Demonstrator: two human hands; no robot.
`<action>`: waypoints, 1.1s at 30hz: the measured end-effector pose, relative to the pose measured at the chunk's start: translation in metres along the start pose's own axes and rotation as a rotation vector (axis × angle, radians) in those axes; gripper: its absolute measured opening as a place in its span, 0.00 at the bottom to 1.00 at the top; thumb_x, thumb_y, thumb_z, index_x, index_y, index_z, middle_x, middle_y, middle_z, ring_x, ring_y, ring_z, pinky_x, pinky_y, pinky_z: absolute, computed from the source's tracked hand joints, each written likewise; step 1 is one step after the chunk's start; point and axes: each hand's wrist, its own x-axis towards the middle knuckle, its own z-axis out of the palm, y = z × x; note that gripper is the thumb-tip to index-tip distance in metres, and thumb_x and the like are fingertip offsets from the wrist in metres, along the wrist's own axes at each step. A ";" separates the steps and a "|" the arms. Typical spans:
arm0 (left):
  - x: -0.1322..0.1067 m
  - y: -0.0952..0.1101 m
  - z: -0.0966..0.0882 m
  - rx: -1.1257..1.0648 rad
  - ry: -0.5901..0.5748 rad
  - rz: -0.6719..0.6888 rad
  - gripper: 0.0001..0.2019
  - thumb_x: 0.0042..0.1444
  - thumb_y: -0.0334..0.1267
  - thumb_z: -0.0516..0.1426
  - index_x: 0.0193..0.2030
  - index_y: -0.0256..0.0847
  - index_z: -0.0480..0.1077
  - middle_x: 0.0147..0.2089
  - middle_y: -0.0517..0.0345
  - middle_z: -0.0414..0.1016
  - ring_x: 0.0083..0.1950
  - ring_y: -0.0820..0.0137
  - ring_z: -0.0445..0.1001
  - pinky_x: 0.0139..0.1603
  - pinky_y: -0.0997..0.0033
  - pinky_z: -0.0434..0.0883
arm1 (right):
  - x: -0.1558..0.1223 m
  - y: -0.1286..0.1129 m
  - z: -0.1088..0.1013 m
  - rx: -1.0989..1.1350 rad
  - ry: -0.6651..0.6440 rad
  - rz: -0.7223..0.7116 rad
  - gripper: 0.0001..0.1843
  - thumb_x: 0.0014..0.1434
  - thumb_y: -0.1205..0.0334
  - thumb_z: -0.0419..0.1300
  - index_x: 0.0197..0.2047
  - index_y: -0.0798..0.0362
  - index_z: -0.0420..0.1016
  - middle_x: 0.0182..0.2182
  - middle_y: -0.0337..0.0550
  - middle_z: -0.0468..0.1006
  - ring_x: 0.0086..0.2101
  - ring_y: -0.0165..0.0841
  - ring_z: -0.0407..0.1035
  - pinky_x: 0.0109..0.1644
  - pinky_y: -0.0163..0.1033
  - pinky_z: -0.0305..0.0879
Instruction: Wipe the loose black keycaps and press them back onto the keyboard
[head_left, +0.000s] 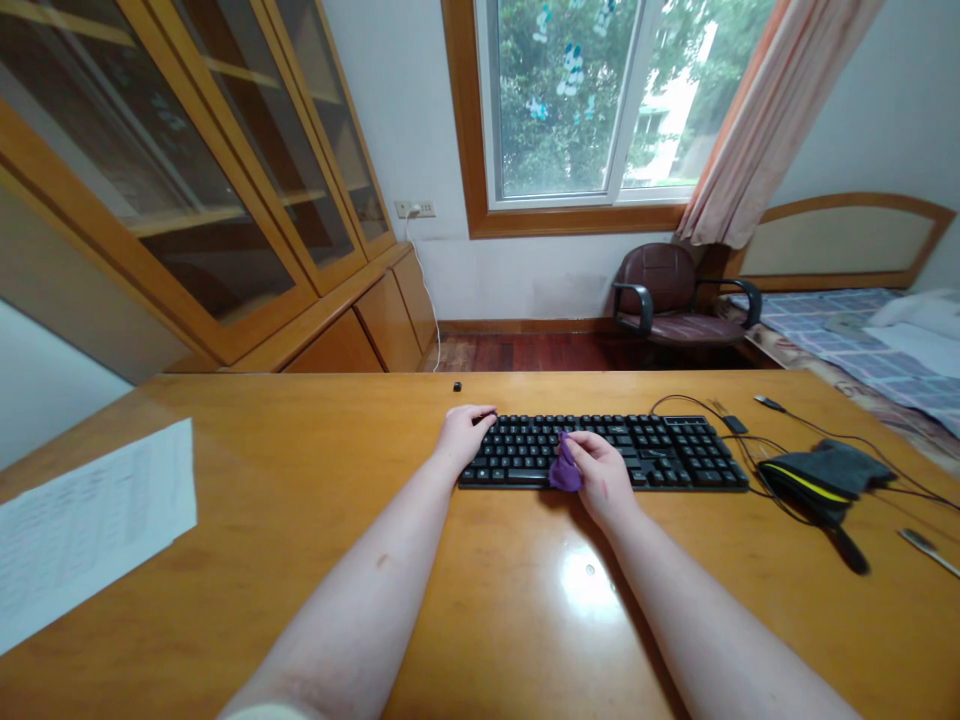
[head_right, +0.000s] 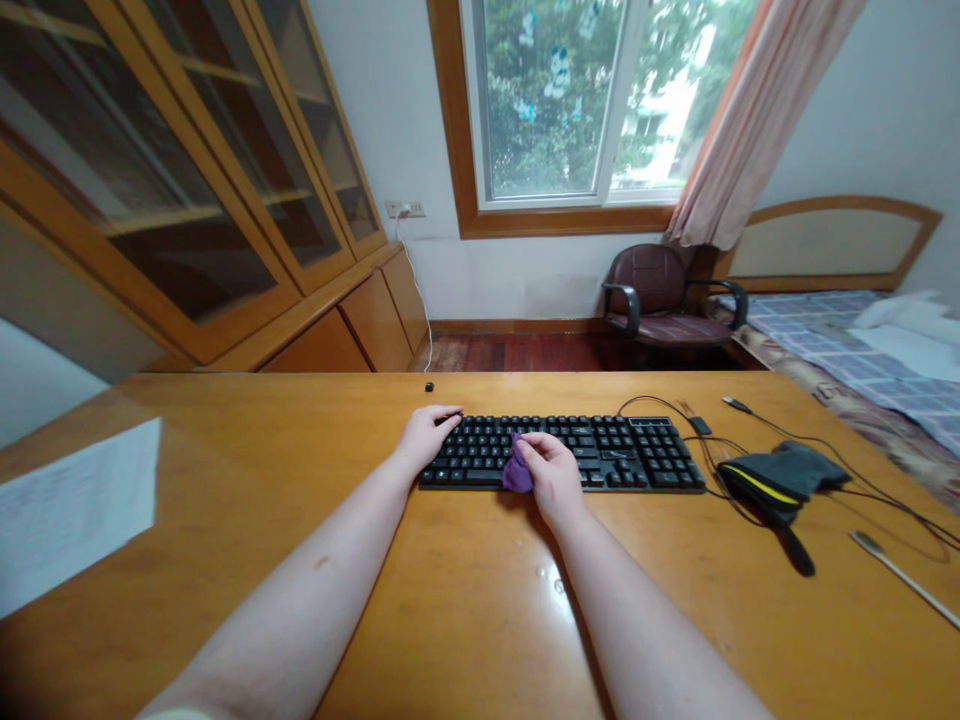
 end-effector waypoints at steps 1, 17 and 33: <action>0.000 -0.001 0.000 0.003 -0.001 0.000 0.12 0.51 0.40 0.55 0.41 0.43 0.76 0.43 0.52 0.77 0.47 0.63 0.72 0.54 0.61 0.64 | 0.000 0.000 0.000 0.000 -0.001 0.000 0.11 0.44 0.55 0.67 0.29 0.52 0.75 0.23 0.39 0.73 0.23 0.28 0.65 0.26 0.36 0.61; -0.002 0.004 -0.003 -0.061 -0.007 -0.061 0.09 0.50 0.41 0.56 0.34 0.44 0.77 0.40 0.56 0.77 0.47 0.64 0.71 0.56 0.62 0.62 | 0.000 0.002 0.000 0.035 -0.019 0.014 0.11 0.44 0.56 0.67 0.29 0.53 0.74 0.22 0.38 0.73 0.21 0.27 0.64 0.25 0.34 0.60; 0.007 -0.004 0.013 -0.399 0.016 -0.351 0.17 0.45 0.32 0.59 0.45 0.37 0.73 0.42 0.50 0.77 0.44 0.65 0.74 0.50 0.66 0.67 | -0.002 0.004 0.002 0.033 -0.041 0.012 0.12 0.45 0.56 0.66 0.29 0.54 0.73 0.22 0.38 0.71 0.20 0.26 0.63 0.22 0.34 0.61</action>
